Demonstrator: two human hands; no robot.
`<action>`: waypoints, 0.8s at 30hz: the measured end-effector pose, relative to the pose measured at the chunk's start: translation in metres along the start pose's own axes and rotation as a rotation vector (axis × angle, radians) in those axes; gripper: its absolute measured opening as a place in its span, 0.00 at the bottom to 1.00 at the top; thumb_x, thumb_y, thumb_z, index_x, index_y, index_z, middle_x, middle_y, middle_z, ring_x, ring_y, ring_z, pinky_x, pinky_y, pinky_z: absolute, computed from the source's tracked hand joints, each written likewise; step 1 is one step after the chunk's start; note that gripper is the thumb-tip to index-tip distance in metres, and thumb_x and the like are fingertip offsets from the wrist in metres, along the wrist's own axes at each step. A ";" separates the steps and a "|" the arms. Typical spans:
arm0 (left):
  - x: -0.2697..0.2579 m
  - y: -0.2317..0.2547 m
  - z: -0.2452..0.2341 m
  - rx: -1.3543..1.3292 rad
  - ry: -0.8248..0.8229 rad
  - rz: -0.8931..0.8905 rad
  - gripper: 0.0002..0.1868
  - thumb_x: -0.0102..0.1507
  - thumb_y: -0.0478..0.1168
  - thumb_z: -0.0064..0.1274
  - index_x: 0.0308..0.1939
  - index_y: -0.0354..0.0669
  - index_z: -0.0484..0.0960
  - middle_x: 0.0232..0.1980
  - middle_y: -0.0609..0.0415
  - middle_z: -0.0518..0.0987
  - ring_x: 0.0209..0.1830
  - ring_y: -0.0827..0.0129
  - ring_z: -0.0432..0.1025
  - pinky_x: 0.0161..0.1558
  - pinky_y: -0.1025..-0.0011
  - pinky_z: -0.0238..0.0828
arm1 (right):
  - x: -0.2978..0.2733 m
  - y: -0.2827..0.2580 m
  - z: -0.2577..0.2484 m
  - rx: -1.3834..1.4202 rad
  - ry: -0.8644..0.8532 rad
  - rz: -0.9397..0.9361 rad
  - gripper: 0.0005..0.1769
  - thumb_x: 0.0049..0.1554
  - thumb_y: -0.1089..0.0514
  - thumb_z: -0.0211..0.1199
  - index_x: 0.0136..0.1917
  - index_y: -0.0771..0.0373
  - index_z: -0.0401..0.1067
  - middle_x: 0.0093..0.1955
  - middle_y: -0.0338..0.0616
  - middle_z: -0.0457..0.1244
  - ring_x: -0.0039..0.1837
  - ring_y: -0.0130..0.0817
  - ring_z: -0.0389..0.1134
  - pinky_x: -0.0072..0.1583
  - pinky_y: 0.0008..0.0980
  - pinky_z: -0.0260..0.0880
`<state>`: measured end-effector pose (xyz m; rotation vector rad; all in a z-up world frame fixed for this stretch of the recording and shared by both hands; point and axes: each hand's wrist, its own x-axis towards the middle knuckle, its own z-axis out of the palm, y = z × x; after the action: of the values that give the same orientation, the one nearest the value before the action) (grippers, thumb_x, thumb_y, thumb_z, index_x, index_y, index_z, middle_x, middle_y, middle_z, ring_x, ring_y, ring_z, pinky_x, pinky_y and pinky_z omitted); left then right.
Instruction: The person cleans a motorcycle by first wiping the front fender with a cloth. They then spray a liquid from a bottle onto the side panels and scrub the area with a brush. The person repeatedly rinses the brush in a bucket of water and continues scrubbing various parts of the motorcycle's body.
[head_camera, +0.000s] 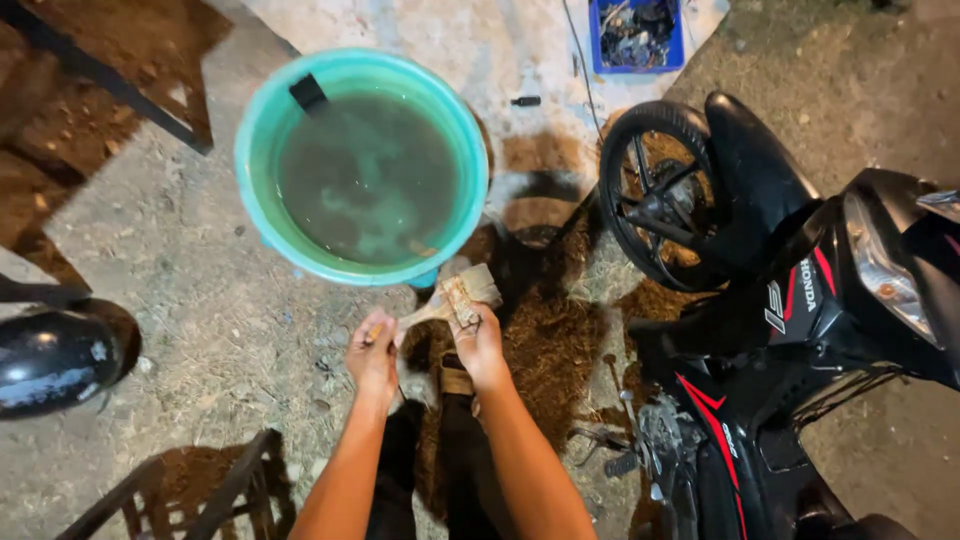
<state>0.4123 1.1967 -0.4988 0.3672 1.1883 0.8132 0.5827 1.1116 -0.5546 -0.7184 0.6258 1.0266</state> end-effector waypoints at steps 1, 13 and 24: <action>0.010 -0.015 -0.009 0.002 0.010 -0.005 0.20 0.58 0.28 0.63 0.54 0.37 0.81 0.48 0.50 0.82 0.47 0.66 0.78 0.52 0.66 0.77 | 0.006 0.000 -0.010 -0.002 0.009 0.007 0.16 0.56 0.61 0.57 0.57 0.67 0.69 0.57 0.50 0.70 0.60 0.44 0.71 0.67 0.44 0.69; 0.129 -0.056 -0.025 0.044 0.318 0.200 0.19 0.57 0.21 0.58 0.49 0.39 0.78 0.48 0.55 0.78 0.43 0.72 0.74 0.43 0.71 0.76 | 0.144 0.044 -0.088 -0.252 0.205 0.189 0.07 0.62 0.63 0.61 0.54 0.64 0.70 0.46 0.41 0.67 0.50 0.33 0.68 0.61 0.37 0.70; 0.147 -0.075 -0.045 0.465 0.312 0.512 0.15 0.59 0.26 0.63 0.47 0.28 0.77 0.40 0.59 0.73 0.36 0.78 0.67 0.40 0.79 0.66 | 0.128 0.071 -0.048 -0.427 0.395 0.133 0.17 0.58 0.66 0.62 0.59 0.56 0.66 0.54 0.42 0.67 0.53 0.38 0.68 0.58 0.44 0.74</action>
<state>0.4188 1.2463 -0.6627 0.9832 1.6086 1.0543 0.5617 1.1662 -0.6965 -1.2882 0.8107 1.1662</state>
